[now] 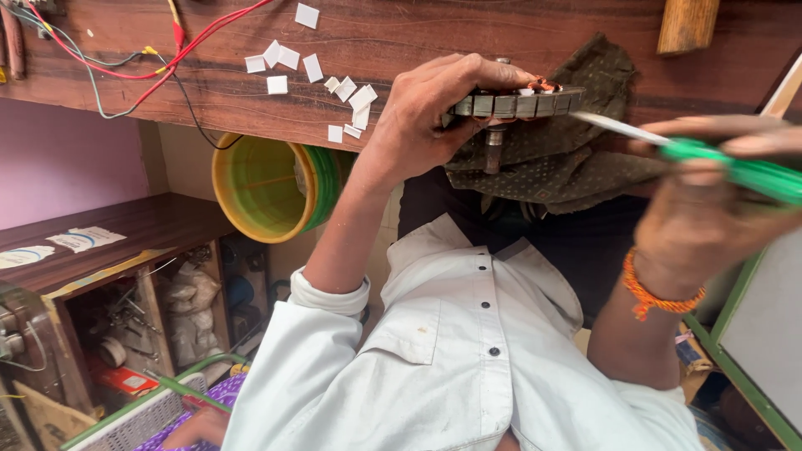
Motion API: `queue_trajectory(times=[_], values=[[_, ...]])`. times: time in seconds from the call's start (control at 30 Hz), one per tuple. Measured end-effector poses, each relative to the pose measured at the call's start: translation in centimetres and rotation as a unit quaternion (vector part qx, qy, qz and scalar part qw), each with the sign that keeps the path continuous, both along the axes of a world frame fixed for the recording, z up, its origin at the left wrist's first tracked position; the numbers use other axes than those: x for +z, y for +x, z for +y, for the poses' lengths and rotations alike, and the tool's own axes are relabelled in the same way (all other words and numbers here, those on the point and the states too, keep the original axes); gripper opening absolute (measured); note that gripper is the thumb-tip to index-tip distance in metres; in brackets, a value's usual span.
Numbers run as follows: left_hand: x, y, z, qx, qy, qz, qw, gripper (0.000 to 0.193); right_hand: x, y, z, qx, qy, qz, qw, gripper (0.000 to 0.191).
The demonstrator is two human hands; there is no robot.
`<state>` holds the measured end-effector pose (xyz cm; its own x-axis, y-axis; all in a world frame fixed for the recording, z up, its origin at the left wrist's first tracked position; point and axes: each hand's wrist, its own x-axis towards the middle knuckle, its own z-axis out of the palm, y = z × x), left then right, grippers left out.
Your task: The person assembles a stator by inserting small white insulating pieces into slots between copper windings. They use a green screwdriver to adjust the windings and a pair of scissors to trim the insulating pieces. The work is performed at a wooden workbench with various tools and parts visible.
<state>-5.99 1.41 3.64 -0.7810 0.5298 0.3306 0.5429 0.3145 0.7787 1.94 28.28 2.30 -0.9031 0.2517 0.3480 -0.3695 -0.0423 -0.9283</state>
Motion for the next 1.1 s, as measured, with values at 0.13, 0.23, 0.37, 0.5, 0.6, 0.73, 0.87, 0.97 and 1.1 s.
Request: queue_trajectory(times=[0.13, 0.23, 0.37, 0.5, 0.6, 0.73, 0.87, 0.97, 1.1], values=[[0.6, 0.4, 0.3, 0.011, -0.005, 0.001, 1.0, 0.05, 1.6, 0.5, 2.5, -0.064, 0.162, -0.083, 0.981, 0.049], [1.0, 0.4, 0.9, 0.006, -0.008, 0.015, 1.0, 0.046, 3.4, -0.5, 3.3, 0.001, 0.387, -0.207, 0.898, 0.059], [1.8, 0.9, 1.2, 0.01, -0.051, 0.035, 0.998, 0.055, 1.5, -5.4, 1.2, -0.021, 0.514, -0.114, 0.85, 0.063], [2.1, 1.8, 2.0, 0.04, -0.063, 0.042, 0.996, 0.075, 0.1, -5.5, 0.6, -0.06, 0.401, 0.014, 0.914, 0.055], [1.6, 2.3, 2.7, 0.073, -0.076, 0.034, 0.994, 0.086, -0.3, -3.0, -1.4, -0.065, 0.261, -0.021, 0.963, 0.044], [0.9, 2.4, 3.1, 0.102, -0.062, 0.027, 0.992, 0.068, -1.2, -1.6, -4.7, -0.05, 0.319, 0.119, 0.939, 0.021], [0.7, 2.0, 2.6, 0.114, -0.03, 0.032, 0.992, 0.05, -3.0, -3.1, -6.2, -0.073, 0.303, 0.149, 0.939, 0.013], [0.4, 1.7, 2.3, 0.125, -0.017, 0.024, 0.992, 0.047, -3.9, -3.4, -6.6, -0.071, 0.322, 0.163, 0.93, 0.016], [-0.2, 1.3, 1.9, 0.137, 0.009, 0.028, 0.99, 0.048, -3.8, -3.2, -7.1, -0.064, 0.328, 0.128, 0.934, 0.023]])
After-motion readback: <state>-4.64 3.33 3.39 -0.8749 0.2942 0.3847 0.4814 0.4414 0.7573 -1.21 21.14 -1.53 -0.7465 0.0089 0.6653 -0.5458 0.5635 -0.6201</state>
